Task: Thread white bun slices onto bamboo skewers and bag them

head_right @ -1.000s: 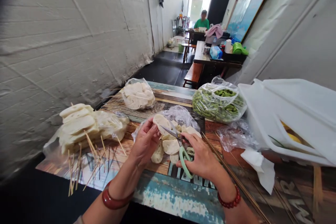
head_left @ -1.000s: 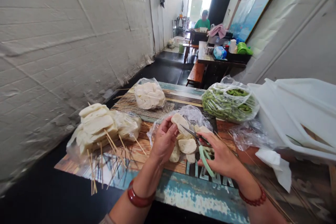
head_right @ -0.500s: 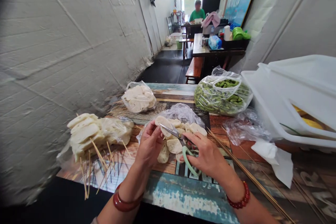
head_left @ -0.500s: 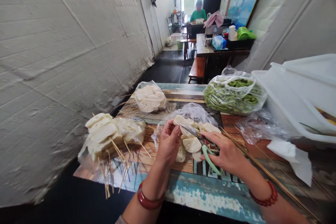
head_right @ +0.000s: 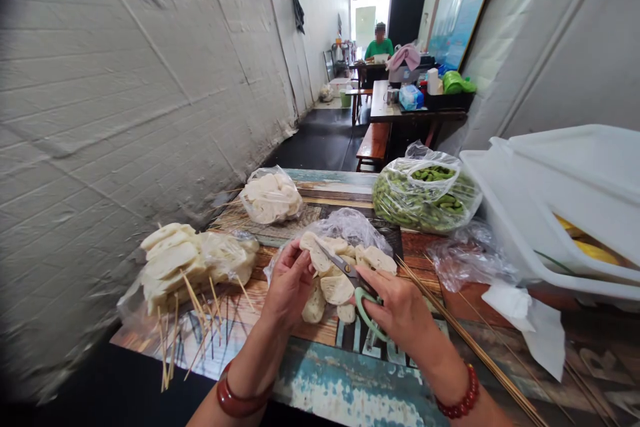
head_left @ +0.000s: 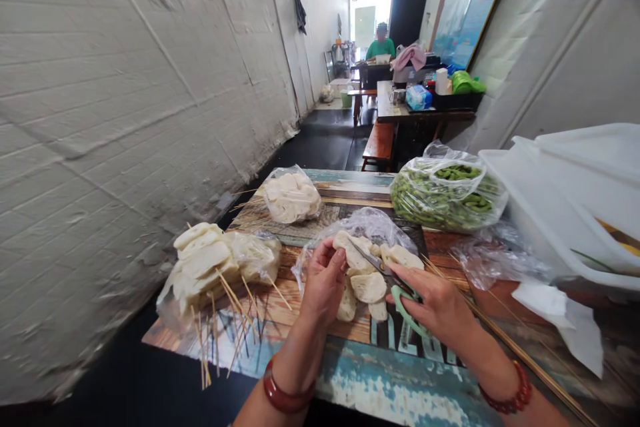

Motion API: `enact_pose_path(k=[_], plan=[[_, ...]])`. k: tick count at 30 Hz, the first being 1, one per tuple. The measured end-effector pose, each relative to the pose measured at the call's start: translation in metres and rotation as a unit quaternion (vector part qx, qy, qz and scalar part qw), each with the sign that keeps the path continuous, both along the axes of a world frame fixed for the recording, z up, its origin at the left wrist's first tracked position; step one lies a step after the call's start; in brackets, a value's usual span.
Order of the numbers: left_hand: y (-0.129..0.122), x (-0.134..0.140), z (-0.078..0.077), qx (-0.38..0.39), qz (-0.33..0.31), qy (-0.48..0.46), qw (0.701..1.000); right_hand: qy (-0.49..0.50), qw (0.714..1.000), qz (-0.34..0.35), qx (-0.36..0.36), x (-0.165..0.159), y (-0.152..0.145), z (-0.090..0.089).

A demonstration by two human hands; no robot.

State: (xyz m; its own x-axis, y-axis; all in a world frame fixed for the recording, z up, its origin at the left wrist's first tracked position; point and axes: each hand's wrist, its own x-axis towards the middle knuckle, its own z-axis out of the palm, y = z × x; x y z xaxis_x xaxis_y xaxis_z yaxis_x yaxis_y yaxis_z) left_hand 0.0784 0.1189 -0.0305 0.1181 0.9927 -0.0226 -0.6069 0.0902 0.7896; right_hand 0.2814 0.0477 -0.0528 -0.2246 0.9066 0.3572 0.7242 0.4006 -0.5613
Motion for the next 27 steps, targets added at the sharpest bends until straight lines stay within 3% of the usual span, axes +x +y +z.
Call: enact_pose_path(k=[9,16,27], plan=[[-0.002,0.003,0.003,0.008,-0.038,0.002,0.999,0.044,0.993,-0.015,-0.109,-0.004,0.002,0.014],[-0.007,0.005,0.001,0.003,-0.068,0.056,0.996,0.054,0.989,-0.036,-0.133,-0.004,0.004,0.017],[-0.005,0.004,-0.003,-0.006,-0.084,0.071,0.994,0.009,0.999,-0.014,-0.028,-0.004,0.005,0.002]])
